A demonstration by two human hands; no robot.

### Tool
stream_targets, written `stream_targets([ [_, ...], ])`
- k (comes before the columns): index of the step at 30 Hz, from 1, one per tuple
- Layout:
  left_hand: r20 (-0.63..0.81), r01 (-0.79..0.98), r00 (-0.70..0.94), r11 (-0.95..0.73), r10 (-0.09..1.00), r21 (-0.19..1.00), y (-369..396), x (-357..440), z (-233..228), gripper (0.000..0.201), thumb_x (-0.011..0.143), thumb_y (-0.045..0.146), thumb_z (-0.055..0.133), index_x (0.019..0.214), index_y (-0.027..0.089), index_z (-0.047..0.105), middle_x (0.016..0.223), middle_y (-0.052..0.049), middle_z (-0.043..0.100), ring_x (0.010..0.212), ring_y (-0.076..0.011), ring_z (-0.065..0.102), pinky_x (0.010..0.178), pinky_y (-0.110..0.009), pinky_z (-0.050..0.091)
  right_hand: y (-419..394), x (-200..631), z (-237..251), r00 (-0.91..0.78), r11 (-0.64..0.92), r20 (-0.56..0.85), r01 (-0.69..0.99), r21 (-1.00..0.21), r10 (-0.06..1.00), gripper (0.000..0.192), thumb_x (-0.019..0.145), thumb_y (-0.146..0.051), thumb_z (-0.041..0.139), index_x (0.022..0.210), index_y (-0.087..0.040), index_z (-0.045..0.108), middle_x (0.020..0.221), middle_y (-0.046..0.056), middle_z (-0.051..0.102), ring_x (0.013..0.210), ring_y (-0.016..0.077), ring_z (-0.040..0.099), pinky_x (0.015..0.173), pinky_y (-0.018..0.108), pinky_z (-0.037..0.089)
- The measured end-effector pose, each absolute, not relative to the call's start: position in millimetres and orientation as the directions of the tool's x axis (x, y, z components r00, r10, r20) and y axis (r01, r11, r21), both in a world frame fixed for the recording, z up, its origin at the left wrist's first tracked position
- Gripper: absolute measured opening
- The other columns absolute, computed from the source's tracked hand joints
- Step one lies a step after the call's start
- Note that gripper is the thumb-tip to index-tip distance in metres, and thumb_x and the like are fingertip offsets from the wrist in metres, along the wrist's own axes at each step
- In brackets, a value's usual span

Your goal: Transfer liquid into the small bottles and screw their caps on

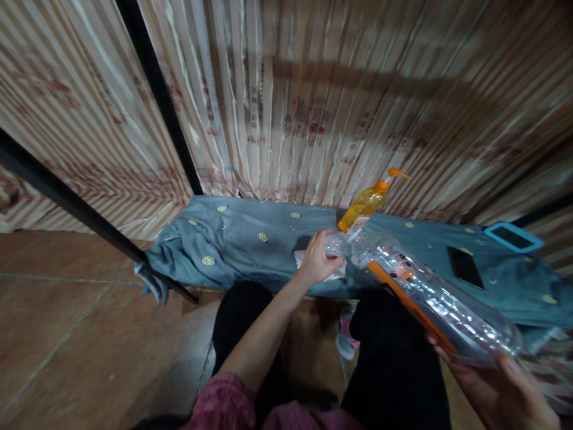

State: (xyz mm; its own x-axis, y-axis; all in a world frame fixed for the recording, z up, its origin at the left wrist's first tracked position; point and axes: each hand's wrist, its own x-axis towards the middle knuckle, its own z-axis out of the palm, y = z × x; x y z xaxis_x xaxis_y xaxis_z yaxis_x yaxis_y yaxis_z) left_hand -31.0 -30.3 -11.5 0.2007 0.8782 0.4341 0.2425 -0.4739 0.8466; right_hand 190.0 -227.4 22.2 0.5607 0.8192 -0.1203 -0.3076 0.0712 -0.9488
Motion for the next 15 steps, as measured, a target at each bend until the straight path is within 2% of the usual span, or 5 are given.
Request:
stream_targets([
  [5,0.414,0.242,0.17,-0.445,0.894,0.862,-28.7,-27.1,-9.7,0.053,0.065,0.016,0.067,0.113,0.016,0.048,0.117,-0.011,0.057,0.114,-0.0259,0.053,0.101,-0.041,0.042,-226.4,176.9,25.2,0.548,0.067,-0.107,-0.287,-0.956,0.83,0.075,0.056,-0.055,0.086,0.116,-0.02,0.059,0.11,0.013,0.056,0.084,0.0257,0.061,0.074,0.027,0.056],
  [12,0.409,0.246,0.152,-0.436,0.9,0.866,-23.0,-20.6,-12.3,0.058,0.064,0.017,0.068,0.117,0.014,0.045,0.121,-0.014,0.056,0.116,-0.0272,0.052,0.103,-0.044,0.04,-214.4,171.8,37.2,0.551,0.073,-0.08,-0.251,-0.965,0.831,0.063,0.063,-0.053,0.083,0.11,-0.018,0.06,0.101,0.012,0.058,0.079,0.0214,0.06,0.069,0.021,0.054],
  [15,0.381,0.242,0.145,-0.406,0.913,0.881,-21.8,-19.4,-12.9,0.064,0.064,0.019,0.069,0.12,0.015,0.041,0.123,-0.015,0.055,0.116,-0.0273,0.053,0.102,-0.045,0.041,-206.9,175.3,45.9,0.564,0.055,-0.064,-0.192,-0.98,0.823,0.07,0.06,-0.058,0.083,0.114,-0.02,0.06,0.106,0.01,0.056,0.081,0.0204,0.059,0.07,0.02,0.054],
])
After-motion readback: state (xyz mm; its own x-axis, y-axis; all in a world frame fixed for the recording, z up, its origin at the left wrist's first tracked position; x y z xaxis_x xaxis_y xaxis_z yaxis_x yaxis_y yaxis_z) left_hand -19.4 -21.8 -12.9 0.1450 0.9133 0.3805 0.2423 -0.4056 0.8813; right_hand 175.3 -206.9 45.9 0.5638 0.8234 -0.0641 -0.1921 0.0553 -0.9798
